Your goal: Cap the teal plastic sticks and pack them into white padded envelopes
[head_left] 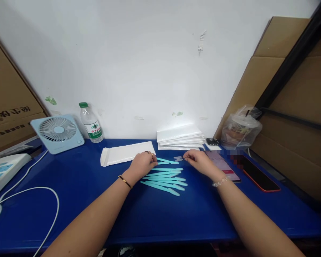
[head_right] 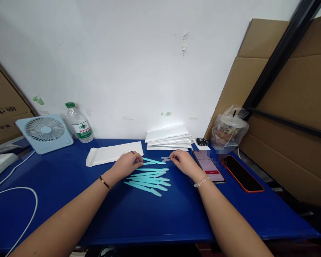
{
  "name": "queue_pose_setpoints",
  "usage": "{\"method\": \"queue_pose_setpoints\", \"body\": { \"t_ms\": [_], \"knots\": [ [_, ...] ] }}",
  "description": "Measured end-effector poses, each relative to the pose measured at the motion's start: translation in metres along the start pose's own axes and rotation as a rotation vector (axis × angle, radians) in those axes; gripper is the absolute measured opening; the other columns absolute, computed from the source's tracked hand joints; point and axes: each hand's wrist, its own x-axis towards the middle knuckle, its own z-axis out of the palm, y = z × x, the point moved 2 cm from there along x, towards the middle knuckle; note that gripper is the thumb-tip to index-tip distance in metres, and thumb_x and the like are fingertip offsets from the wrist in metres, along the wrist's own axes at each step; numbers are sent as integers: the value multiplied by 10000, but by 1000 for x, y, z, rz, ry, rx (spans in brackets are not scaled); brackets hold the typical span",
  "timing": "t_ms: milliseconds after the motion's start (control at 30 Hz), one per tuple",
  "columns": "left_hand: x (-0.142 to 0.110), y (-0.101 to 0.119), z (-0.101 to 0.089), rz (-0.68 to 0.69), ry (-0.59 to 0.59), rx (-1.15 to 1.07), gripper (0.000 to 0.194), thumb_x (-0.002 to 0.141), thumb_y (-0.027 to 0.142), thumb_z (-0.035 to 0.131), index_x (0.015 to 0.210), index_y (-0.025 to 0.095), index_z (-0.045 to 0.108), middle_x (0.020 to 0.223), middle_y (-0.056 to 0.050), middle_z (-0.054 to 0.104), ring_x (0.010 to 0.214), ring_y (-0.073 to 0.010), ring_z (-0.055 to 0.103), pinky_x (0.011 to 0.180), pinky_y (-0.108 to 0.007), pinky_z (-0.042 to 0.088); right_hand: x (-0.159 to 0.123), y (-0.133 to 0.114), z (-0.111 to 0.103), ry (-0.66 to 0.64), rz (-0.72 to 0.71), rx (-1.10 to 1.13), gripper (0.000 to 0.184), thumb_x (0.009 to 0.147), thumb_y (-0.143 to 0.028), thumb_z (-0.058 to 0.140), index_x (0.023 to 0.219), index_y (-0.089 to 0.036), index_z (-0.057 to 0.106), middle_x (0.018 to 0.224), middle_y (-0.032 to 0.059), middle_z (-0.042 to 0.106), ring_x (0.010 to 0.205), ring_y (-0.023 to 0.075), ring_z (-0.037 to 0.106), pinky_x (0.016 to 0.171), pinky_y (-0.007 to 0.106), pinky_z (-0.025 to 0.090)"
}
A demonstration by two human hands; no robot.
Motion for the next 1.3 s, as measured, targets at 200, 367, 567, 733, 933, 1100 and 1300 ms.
{"method": "queue_pose_setpoints", "body": {
  "t_ms": [200, 367, 567, 733, 933, 1100, 1300],
  "knots": [
    [3, -12, 3, -49, -51, 41, 98, 759, 293, 599, 752, 206, 643, 829, -23, 651, 730, -171, 594, 614, -261, 395, 5, 15, 14, -42, -39, -66, 143, 805, -231, 572, 914, -189, 653, 908, 54, 591, 755, 159, 558, 719, 287, 438],
    [2, -7, 3, -50, -68, 0, 101, 759, 265, 575, 703, 198, 624, 775, -19, 645, 668, -155, 578, 573, -251, 384, 9, 12, 23, -70, 28, -85, 78, 827, -215, 536, 827, -176, 604, 900, 56, 566, 757, 158, 551, 701, 281, 443],
    [2, -9, 4, -49, -87, -34, 89, 765, 259, 559, 720, 198, 606, 741, -12, 635, 681, -158, 576, 562, -244, 378, 4, 7, 22, -108, 21, -182, 76, 851, -176, 497, 838, -175, 571, 894, 64, 551, 766, 164, 560, 729, 286, 439],
    [2, -10, 4, -56, -75, -61, 73, 770, 255, 552, 738, 208, 598, 740, -1, 642, 685, -158, 579, 556, -246, 369, 0, -3, 18, -96, 0, -231, 159, 902, -213, 422, 834, -170, 560, 897, 91, 563, 751, 177, 562, 724, 294, 424],
    [3, -9, 3, -45, -36, -86, 92, 775, 287, 547, 763, 210, 596, 723, 0, 634, 680, -158, 579, 571, -249, 381, -5, -23, 9, -126, -3, -9, 181, 915, -300, 413, 829, -208, 544, 757, 27, 610, 664, 164, 552, 630, 268, 390],
    [3, -7, 4, -27, -29, -103, 93, 784, 294, 543, 775, 219, 598, 729, 10, 635, 685, -154, 575, 580, -246, 392, -4, -32, 14, -115, -47, 13, 189, 909, -285, 409, 838, -204, 563, 780, 28, 625, 631, 144, 536, 615, 258, 382],
    [2, 4, 6, 3, -83, -149, 132, 793, 320, 543, 781, 209, 614, 746, 4, 642, 685, -148, 585, 575, -238, 403, -5, -36, 19, -180, -65, 78, 174, 885, -246, 428, 840, -192, 588, 718, 8, 603, 601, 124, 510, 556, 228, 365]
  ]
}}
